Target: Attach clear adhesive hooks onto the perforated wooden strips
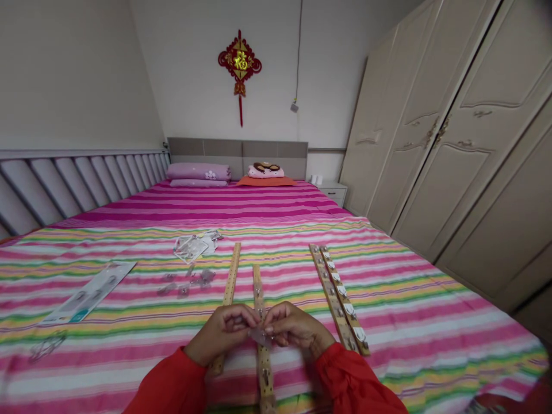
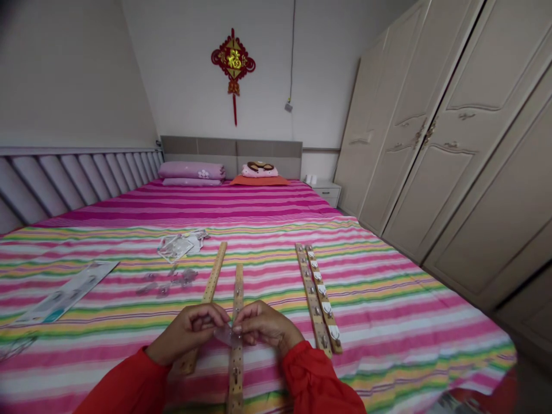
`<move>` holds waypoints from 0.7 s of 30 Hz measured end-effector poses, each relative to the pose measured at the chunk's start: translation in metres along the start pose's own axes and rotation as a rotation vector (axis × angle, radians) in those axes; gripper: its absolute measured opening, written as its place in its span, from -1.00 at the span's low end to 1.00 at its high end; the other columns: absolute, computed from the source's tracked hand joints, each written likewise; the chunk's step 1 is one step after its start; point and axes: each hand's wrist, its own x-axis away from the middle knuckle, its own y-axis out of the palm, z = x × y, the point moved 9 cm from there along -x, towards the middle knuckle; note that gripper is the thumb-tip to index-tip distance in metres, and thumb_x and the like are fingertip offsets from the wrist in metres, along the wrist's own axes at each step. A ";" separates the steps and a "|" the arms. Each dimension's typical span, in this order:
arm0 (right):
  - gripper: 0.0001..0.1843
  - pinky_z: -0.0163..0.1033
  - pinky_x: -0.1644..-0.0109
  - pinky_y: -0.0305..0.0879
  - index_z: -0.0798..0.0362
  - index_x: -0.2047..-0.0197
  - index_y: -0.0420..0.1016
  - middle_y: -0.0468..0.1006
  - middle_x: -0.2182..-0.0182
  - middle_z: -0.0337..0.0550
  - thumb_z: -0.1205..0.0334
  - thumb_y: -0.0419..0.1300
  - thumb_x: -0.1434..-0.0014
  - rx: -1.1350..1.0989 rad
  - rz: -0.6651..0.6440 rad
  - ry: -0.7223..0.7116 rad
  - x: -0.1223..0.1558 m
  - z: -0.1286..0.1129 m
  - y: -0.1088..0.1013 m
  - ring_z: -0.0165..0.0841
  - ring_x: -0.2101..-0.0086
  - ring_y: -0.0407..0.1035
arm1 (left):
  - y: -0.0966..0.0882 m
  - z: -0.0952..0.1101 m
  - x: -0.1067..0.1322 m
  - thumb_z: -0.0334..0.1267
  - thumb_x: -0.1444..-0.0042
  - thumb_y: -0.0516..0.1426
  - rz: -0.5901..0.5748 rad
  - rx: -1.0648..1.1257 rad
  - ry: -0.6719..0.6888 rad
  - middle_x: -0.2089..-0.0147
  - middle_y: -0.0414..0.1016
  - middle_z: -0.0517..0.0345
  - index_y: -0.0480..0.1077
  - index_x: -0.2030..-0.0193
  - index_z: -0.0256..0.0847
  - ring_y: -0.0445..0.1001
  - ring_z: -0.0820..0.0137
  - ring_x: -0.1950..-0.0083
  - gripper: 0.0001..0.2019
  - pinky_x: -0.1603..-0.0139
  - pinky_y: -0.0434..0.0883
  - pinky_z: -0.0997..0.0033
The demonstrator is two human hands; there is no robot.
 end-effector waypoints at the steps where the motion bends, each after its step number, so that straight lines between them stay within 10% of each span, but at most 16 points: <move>1: -0.75 -0.41 0.65 -0.04 0.16 0.49 0.56 0.38 0.75 -0.34 0.18 0.43 0.23 -0.009 0.004 0.001 -0.002 0.001 -0.002 -0.56 0.76 0.14 | -0.002 -0.002 -0.003 -0.25 0.17 0.31 0.009 -0.001 -0.013 0.26 0.56 -0.03 0.50 0.47 -0.25 0.52 0.29 0.18 -0.86 0.13 0.44 0.37; 9: -0.76 -0.43 0.64 -0.04 0.15 0.54 0.51 0.40 0.73 -0.34 0.17 0.41 0.19 -0.067 0.213 -0.127 -0.028 -0.010 -0.033 -0.59 0.74 0.12 | -0.045 -0.038 -0.033 -0.16 0.31 0.35 0.357 0.133 -0.154 0.23 0.56 0.03 0.49 0.15 -0.25 0.53 0.32 0.25 -0.51 0.18 0.46 0.35; 21: -0.76 -0.42 0.71 -0.09 0.12 0.64 0.41 0.32 0.84 -0.37 0.16 0.35 0.26 0.013 0.673 -0.265 -0.074 -0.018 -0.101 -0.58 0.79 0.06 | -0.075 -0.077 -0.098 -0.38 0.17 0.30 0.587 0.277 -0.191 0.46 0.52 0.16 0.42 0.31 -0.29 0.47 0.51 0.48 -0.76 0.36 0.45 0.49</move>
